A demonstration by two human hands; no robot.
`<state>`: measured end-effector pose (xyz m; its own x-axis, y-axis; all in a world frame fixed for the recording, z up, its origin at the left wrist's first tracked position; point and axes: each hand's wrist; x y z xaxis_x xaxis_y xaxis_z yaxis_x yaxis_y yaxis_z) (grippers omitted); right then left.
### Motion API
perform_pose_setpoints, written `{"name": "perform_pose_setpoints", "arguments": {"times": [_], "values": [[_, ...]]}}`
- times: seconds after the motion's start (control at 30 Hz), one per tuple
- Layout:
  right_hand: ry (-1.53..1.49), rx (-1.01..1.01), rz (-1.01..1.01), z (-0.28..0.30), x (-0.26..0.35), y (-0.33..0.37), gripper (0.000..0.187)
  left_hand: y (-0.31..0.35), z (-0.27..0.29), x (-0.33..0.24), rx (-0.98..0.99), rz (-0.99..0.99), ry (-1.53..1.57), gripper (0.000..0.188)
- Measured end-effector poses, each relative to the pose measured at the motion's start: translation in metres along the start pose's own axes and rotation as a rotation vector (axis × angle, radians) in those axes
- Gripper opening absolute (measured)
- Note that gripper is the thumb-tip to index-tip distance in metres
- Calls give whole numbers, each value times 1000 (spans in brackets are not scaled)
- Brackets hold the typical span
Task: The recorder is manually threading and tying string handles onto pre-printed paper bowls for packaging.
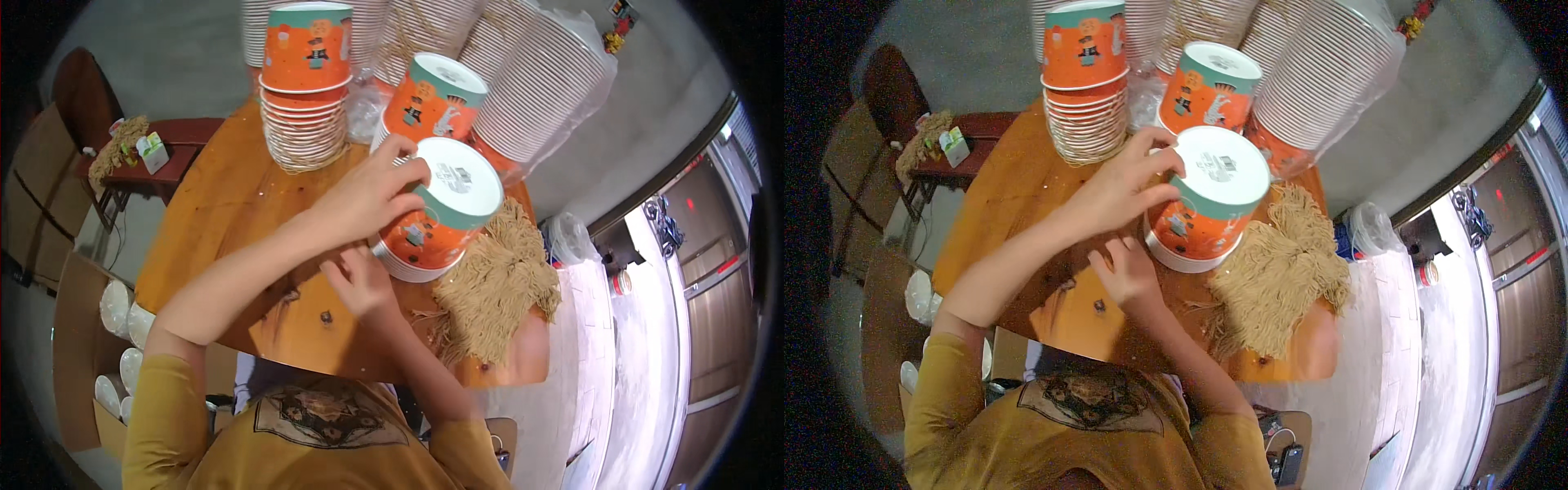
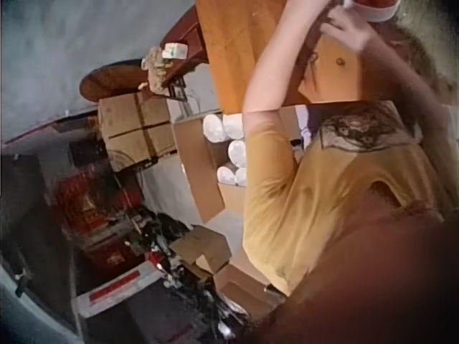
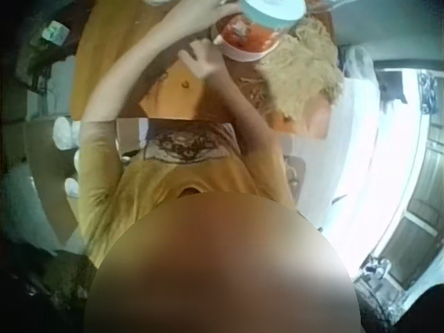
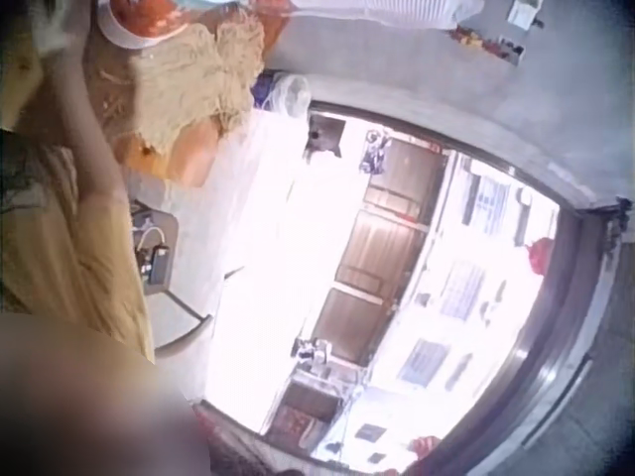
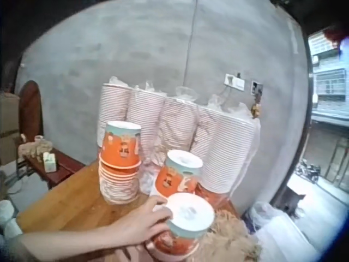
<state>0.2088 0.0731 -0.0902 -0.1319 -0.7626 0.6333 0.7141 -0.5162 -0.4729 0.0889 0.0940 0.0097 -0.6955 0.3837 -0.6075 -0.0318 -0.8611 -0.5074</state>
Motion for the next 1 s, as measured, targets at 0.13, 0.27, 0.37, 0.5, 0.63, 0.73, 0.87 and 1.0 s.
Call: {"name": "perform_pose_setpoints", "arguments": {"times": [0.13, 0.27, 0.37, 0.5, 0.63, 0.73, 0.87, 1.0], "values": [[-8, -102, -4, 42, 4, 57, 18, -12, 0, -11, 36, -42, 55, 13], [-76, -230, -355, 67, 2, 70, 17, -23, 1, -12, 48, -33, 109, 10], [28, -262, -263, 75, 6, 61, 16, -32, 16, -14, -2, -134, -39, 11], [16, -320, -246, 78, -7, 57, 19, -39, 30, -18, 36, -17, 87, 10], [34, -276, -342, 80, -18, 57, 12, -35, 57, -32, -31, 97, 350, 7], [119, -352, -227, 95, -31, 63, 12, -17, 96, -31, -193, 212, 499, 11], [157, -449, -218, 139, -71, 75, 12, 35, 125, 15, -294, 467, 868, 18], [521, -318, -231, 161, -89, 79, 11, 96, 106, 10, -280, 949, 1042, 34]]}}
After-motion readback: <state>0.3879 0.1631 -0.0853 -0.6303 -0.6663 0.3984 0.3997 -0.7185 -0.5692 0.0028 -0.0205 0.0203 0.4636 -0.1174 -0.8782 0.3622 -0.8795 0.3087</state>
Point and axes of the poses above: each hand's wrist, its own y-axis away from the middle knuckle, its own z-axis out of the back of the hand, x = y × z, and after that the axes turned 12 degrees about z, right-handed
